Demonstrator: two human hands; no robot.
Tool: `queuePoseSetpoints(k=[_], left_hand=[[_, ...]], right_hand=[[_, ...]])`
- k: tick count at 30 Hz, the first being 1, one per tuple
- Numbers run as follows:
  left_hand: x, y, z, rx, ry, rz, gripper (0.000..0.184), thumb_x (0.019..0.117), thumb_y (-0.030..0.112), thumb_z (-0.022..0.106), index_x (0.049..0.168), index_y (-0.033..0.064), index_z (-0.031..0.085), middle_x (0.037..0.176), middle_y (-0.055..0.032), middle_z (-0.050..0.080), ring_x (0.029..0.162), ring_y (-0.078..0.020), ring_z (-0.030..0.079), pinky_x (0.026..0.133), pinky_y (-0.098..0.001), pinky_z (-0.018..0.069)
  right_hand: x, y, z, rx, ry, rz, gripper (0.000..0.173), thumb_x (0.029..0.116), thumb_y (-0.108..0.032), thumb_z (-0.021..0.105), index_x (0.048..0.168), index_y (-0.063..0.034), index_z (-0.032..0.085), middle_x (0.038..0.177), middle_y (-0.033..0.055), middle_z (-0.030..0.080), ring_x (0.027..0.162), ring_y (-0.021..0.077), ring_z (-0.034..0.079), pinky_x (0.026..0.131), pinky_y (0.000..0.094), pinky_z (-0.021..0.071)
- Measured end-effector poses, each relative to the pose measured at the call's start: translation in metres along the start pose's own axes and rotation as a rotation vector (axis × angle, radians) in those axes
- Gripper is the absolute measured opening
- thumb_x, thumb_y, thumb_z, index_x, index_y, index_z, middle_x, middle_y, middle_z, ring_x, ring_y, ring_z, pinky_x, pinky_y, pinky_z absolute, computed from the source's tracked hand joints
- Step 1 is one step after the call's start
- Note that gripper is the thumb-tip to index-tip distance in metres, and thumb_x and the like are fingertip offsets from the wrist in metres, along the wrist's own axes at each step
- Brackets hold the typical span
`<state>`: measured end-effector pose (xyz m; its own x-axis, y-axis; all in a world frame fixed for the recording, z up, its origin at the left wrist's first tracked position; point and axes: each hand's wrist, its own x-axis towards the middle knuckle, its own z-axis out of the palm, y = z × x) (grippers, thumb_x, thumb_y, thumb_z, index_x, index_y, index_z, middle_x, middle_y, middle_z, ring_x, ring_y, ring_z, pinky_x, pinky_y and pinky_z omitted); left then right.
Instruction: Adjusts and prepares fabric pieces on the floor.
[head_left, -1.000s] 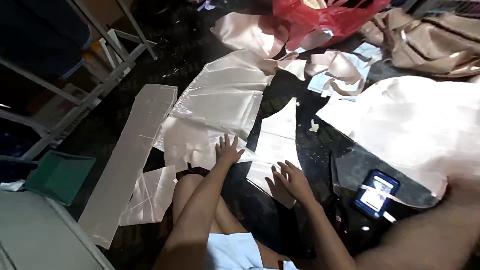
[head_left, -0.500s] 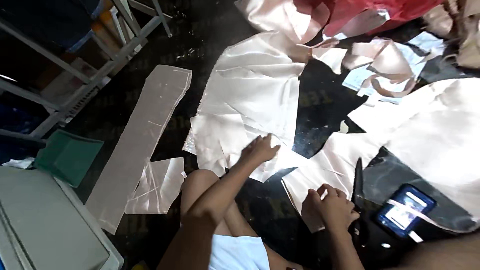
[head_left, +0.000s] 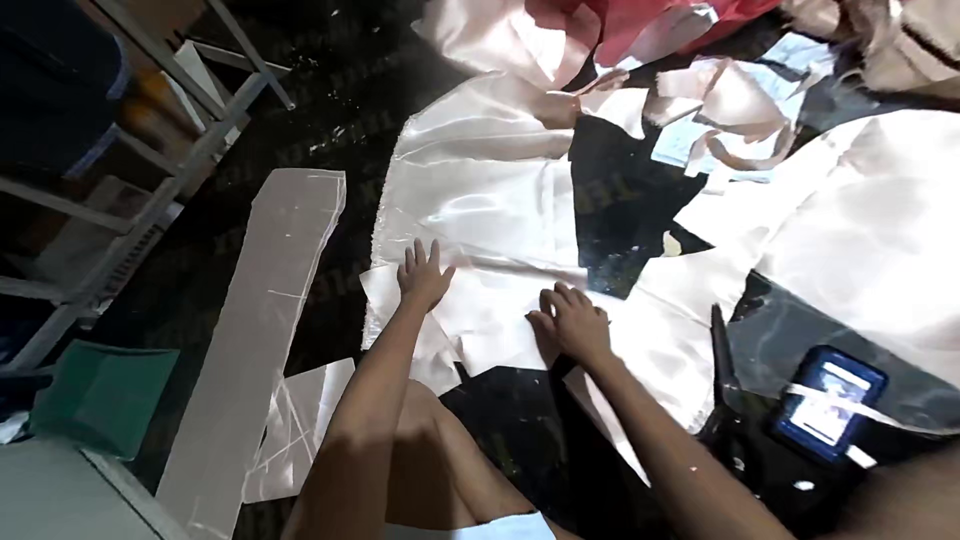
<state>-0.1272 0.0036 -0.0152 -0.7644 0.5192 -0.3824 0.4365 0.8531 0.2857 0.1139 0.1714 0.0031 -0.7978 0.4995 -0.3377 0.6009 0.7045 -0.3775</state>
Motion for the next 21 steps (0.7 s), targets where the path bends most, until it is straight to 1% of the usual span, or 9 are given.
queuePoseSetpoints(k=[3, 5, 7, 8, 11, 15, 17, 18, 21], left_hand=[[-0.009, 0.016, 0.005, -0.148, 0.005, -0.003, 0.066, 0.1058, 0.057, 0.043, 0.161, 0.0216, 0.037, 0.172, -0.0149, 0.017, 0.156, -0.0437, 0.018, 0.115, -0.0702, 0.0266], [-0.01, 0.019, 0.0, -0.185, 0.0, 0.055, 0.058, 0.1042, 0.047, 0.055, 0.153, 0.0159, 0.05, 0.167, -0.0163, 0.031, 0.15, -0.0448, 0.031, 0.111, -0.0707, 0.0331], [-0.011, 0.019, -0.002, -0.144, 0.018, 0.09, 0.055, 0.0964, 0.033, 0.071, 0.145, 0.0112, 0.058, 0.156, -0.0199, 0.045, 0.138, -0.0458, 0.045, 0.103, -0.069, 0.0404], [-0.012, 0.019, -0.003, -0.127, 0.019, 0.087, 0.055, 0.0934, 0.031, 0.075, 0.142, 0.0103, 0.06, 0.148, -0.0209, 0.051, 0.131, -0.0451, 0.051, 0.099, -0.0672, 0.0433], [-0.013, 0.014, -0.008, -0.134, -0.041, 0.064, 0.05, 0.0922, 0.029, 0.077, 0.135, 0.0094, 0.061, 0.129, -0.0205, 0.066, 0.119, -0.0415, 0.062, 0.099, -0.0672, 0.0448], [-0.024, 0.004, -0.017, -0.091, -0.093, 0.127, 0.032, 0.0972, 0.034, 0.07, 0.113, 0.006, 0.073, 0.108, -0.0172, 0.072, 0.107, -0.0372, 0.066, 0.097, -0.064, 0.0444], [-0.031, 0.005, -0.025, -0.116, -0.138, 0.189, 0.033, 0.1013, 0.032, 0.065, 0.103, 0.0004, 0.071, 0.099, -0.0203, 0.07, 0.098, -0.0383, 0.067, 0.089, -0.0622, 0.0507], [-0.032, 0.005, -0.028, -0.144, -0.174, 0.224, 0.033, 0.1026, 0.029, 0.063, 0.103, -0.003, 0.07, 0.099, -0.0231, 0.069, 0.097, -0.0396, 0.067, 0.088, -0.0615, 0.0515], [-0.041, 0.009, -0.035, -0.164, -0.286, 0.325, 0.033, 0.1044, 0.022, 0.061, 0.117, -0.008, 0.067, 0.112, -0.0278, 0.068, 0.108, -0.0412, 0.066, 0.098, -0.0599, 0.05]], right_hand=[[0.019, 0.028, -0.021, -0.045, -0.001, 0.02, 0.055, 0.103, -0.044, 0.06, 0.144, -0.0066, 0.057, 0.158, 0.0217, 0.044, 0.147, 0.0477, 0.036, 0.105, 0.0746, 0.034], [0.025, 0.036, -0.033, -0.051, 0.012, 0.074, 0.053, 0.1016, -0.043, 0.063, 0.138, -0.004, 0.06, 0.152, 0.0251, 0.049, 0.144, 0.0496, 0.039, 0.104, 0.0751, 0.0348], [0.019, 0.03, -0.035, -0.056, 0.038, 0.083, 0.05, 0.1004, -0.043, 0.065, 0.127, -0.0014, 0.066, 0.138, 0.0274, 0.059, 0.136, 0.0505, 0.047, 0.101, 0.0727, 0.0387], [0.013, 0.023, -0.033, -0.045, 0.035, 0.064, 0.05, 0.0998, -0.043, 0.066, 0.126, -0.0004, 0.067, 0.133, 0.0289, 0.061, 0.131, 0.0516, 0.051, 0.099, 0.0718, 0.0406], [-0.003, 0.001, -0.014, 0.012, -0.007, -0.026, 0.052, 0.0971, -0.042, 0.07, 0.129, -0.0011, 0.065, 0.125, 0.0304, 0.063, 0.12, 0.0527, 0.056, 0.095, 0.0688, 0.0449], [-0.018, -0.017, 0.011, 0.069, -0.038, -0.03, 0.053, 0.0933, -0.037, 0.076, 0.13, -0.0004, 0.064, 0.119, 0.03, 0.064, 0.115, 0.0514, 0.059, 0.093, 0.0675, 0.0462], [-0.019, -0.02, 0.014, 0.12, -0.078, 0.012, 0.048, 0.095, -0.031, 0.075, 0.129, 0.001, 0.062, 0.113, 0.0288, 0.067, 0.113, 0.0502, 0.061, 0.096, 0.068, 0.0451], [-0.018, -0.02, 0.013, 0.148, -0.105, 0.026, 0.045, 0.0966, -0.028, 0.073, 0.128, 0.0019, 0.062, 0.11, 0.0286, 0.069, 0.111, 0.0503, 0.063, 0.097, 0.0689, 0.0449], [-0.012, -0.011, 0.009, 0.174, -0.212, 0.021, 0.031, 0.1003, -0.02, 0.067, 0.117, 0.0052, 0.067, 0.112, 0.0289, 0.069, 0.114, 0.0495, 0.062, 0.1, 0.0683, 0.0436]])
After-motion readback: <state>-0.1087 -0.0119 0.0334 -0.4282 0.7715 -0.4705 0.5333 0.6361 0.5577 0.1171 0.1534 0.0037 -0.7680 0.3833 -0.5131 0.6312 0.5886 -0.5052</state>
